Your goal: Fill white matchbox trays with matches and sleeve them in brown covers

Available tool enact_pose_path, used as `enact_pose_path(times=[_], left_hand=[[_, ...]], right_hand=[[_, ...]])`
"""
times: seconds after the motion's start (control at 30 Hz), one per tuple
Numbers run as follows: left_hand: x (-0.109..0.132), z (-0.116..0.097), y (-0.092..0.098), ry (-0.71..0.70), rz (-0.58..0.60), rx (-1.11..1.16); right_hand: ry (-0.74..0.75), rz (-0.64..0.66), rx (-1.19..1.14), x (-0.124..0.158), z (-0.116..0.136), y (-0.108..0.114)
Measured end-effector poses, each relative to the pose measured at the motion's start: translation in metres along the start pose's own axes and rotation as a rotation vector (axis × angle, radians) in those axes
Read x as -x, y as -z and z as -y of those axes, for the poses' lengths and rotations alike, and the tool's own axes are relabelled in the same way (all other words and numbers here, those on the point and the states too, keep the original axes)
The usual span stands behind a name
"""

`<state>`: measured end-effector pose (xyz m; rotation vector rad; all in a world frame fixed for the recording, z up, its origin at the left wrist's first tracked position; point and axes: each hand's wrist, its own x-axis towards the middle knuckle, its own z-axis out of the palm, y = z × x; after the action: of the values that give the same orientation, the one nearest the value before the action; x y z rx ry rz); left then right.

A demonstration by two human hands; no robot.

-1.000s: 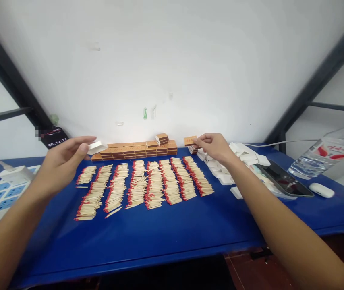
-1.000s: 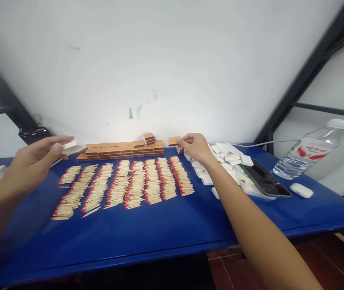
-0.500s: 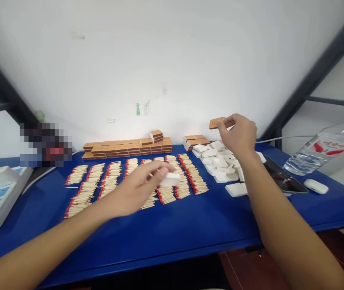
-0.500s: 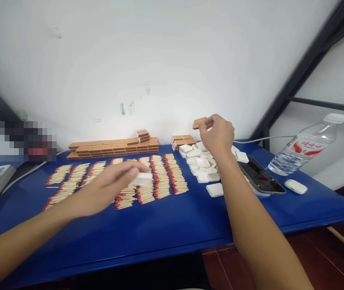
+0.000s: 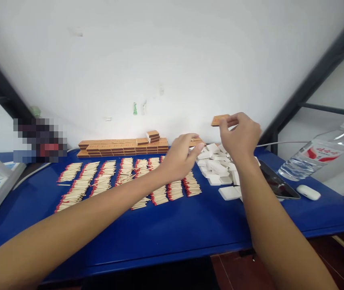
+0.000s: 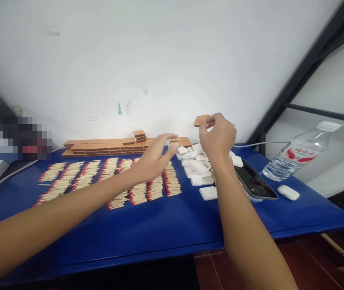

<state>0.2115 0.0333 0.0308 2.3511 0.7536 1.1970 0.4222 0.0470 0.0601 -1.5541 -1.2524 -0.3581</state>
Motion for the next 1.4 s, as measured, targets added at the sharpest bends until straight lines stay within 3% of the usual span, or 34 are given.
enact_pose_path(times=[0.07, 0.17, 0.27, 0.43, 0.63, 0.7, 0.8, 1.03, 1.27, 1.4], left_hand=[[0.022, 0.007, 0.031, -0.05, -0.019, -0.177], [0.055, 0.014, 0.075, -0.077, -0.061, -0.431], [0.078, 0.016, 0.102, -0.134, -0.038, -0.544], [0.1, 0.025, 0.131, -0.186, 0.074, -0.53], [0.102, 0.057, 0.194, 0.007, 0.129, -0.536], [0.103, 0.065, 0.206, 0.04, 0.112, -0.547], [0.106, 0.068, 0.206, 0.104, 0.119, -0.57], [0.115, 0.07, 0.199, 0.18, 0.346, -0.554], [0.119, 0.081, 0.19, 0.186, 0.384, -0.555], [0.118, 0.076, 0.188, 0.194, 0.311, -0.505]], right_hand=[[-0.042, 0.119, -0.241, 0.013, 0.017, -0.01], [-0.154, 0.449, -0.647, 0.049, 0.053, -0.024], [-0.114, 0.684, -0.846, 0.092, 0.089, -0.026], [-0.057, 0.841, -0.94, 0.132, 0.116, -0.017], [-0.088, 0.857, -0.82, 0.134, 0.105, -0.027], [-0.086, 0.863, -0.798, 0.134, 0.102, -0.031], [-0.028, 0.832, -0.732, 0.134, 0.101, -0.032], [0.087, 0.751, -0.6, 0.13, 0.094, -0.033], [0.118, 0.747, -0.566, 0.13, 0.093, -0.034], [0.124, 0.722, -0.566, 0.128, 0.092, -0.035]])
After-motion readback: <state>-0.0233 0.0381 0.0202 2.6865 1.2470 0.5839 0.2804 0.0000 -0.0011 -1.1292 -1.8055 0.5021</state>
